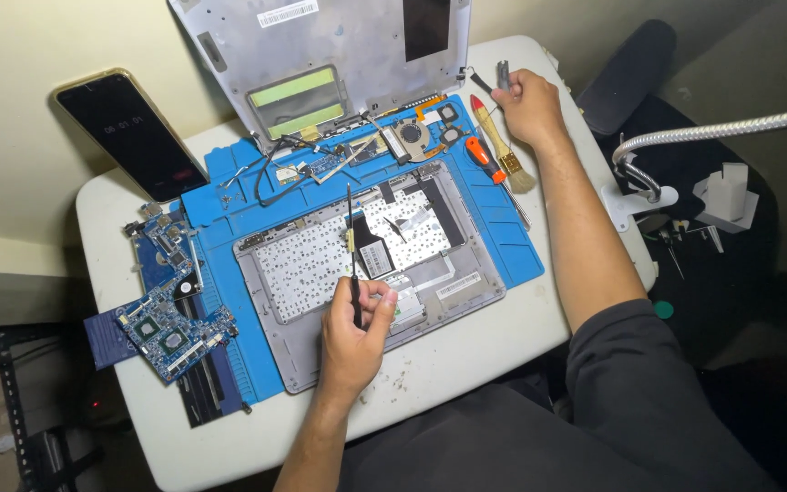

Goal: The person disassembles a laptop on a blue anti-static mat, using a screwdriver to remove screws and separate components. They handle the motherboard, battery, and internal cables, placing parts aside and adjusting the camera angle briefly.

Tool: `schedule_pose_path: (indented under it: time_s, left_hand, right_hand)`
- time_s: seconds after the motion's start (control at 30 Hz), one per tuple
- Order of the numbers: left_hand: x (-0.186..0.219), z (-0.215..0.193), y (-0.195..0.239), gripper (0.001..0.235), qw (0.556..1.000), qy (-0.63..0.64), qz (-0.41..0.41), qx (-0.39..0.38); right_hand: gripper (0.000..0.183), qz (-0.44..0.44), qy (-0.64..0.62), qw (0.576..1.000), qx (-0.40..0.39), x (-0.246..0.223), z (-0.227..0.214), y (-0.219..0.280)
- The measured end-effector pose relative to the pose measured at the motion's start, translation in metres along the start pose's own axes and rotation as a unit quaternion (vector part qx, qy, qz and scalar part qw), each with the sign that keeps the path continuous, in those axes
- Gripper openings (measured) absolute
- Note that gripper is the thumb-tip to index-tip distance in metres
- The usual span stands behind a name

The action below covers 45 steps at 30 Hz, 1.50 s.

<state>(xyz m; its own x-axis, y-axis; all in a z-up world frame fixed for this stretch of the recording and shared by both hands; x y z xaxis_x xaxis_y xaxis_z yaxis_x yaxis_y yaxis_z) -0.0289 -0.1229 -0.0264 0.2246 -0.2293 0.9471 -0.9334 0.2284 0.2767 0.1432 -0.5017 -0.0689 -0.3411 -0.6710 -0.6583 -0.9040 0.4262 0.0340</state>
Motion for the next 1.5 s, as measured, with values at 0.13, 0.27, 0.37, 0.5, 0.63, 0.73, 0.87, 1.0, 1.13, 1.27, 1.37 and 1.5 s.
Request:
schedule_pose_path:
  time_s: [0.13,0.27,0.37,0.5,0.63,0.73,0.87,1.0,1.13,1.27,1.37,1.5]
  left_hand:
    - [0.002,-0.003,0.002,0.028,1.0,-0.013,0.01,0.011]
    - [0.002,-0.014,0.004,0.028,0.999,-0.034,0.026,0.033]
    - [-0.002,-0.033,0.003,0.031,0.993,-0.065,0.04,0.087]
    - [-0.013,-0.065,0.004,0.035,0.988,-0.043,0.071,0.129]
    - [-0.026,-0.085,0.003,0.035,0.986,0.105,0.0,0.128]
    - [-0.039,-0.099,0.002,0.031,0.984,0.069,0.045,0.159]
    - [-0.044,-0.116,0.009,0.028,0.974,0.064,0.047,0.214]
    - [-0.028,-0.13,0.023,0.028,0.951,-0.119,0.035,0.283]
    - [-0.019,-0.106,0.036,0.024,0.932,-0.224,0.024,0.285]
    - [-0.022,-0.088,0.038,0.023,0.934,-0.248,0.015,0.258]
    - [-0.034,-0.088,0.036,0.023,0.937,-0.228,-0.005,0.265]
    - [-0.055,-0.095,0.03,0.027,0.939,-0.196,-0.053,0.277]
  right_hand:
    - [0.015,-0.072,0.056,0.994,0.056,0.015,0.008,-0.006]
    - [0.046,-0.118,0.074,0.989,0.044,0.008,0.002,0.009]
    - [0.055,-0.116,0.071,0.99,0.035,-0.011,-0.009,0.029]
    - [0.032,-0.312,0.053,0.938,0.14,-0.035,-0.013,0.067]
    - [0.023,-0.414,0.02,0.908,0.069,-0.09,0.01,0.142]
    - [0.028,-0.393,-0.026,0.915,-0.088,-0.107,0.041,0.191]
    - [0.054,-0.372,-0.03,0.906,-0.198,-0.109,0.062,0.225]
    - [0.045,-0.384,-0.049,0.905,-0.179,-0.091,0.061,0.221]
    - [0.03,-0.325,-0.075,0.939,-0.085,-0.094,0.03,0.214]
    - [0.046,-0.226,-0.076,0.968,-0.083,-0.094,0.013,0.223]
    - [0.054,-0.161,-0.093,0.977,-0.103,-0.088,0.016,0.229]
    - [0.055,-0.107,-0.126,0.979,-0.121,-0.09,0.015,0.227]
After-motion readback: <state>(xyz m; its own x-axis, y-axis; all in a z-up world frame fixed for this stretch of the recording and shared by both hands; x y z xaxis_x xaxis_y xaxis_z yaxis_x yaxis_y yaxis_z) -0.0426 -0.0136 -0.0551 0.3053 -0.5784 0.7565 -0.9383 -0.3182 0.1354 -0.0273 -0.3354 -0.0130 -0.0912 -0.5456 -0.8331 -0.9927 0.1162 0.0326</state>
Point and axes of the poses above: each hand's wrist, its own y-axis away from the middle knuckle, its own z-axis out of the palm, x = y × z, the point moved 3 cm from there along -y, towards the middle knuckle, and after that the axes turned 9 degrees about -z, right-handed, at the moved point
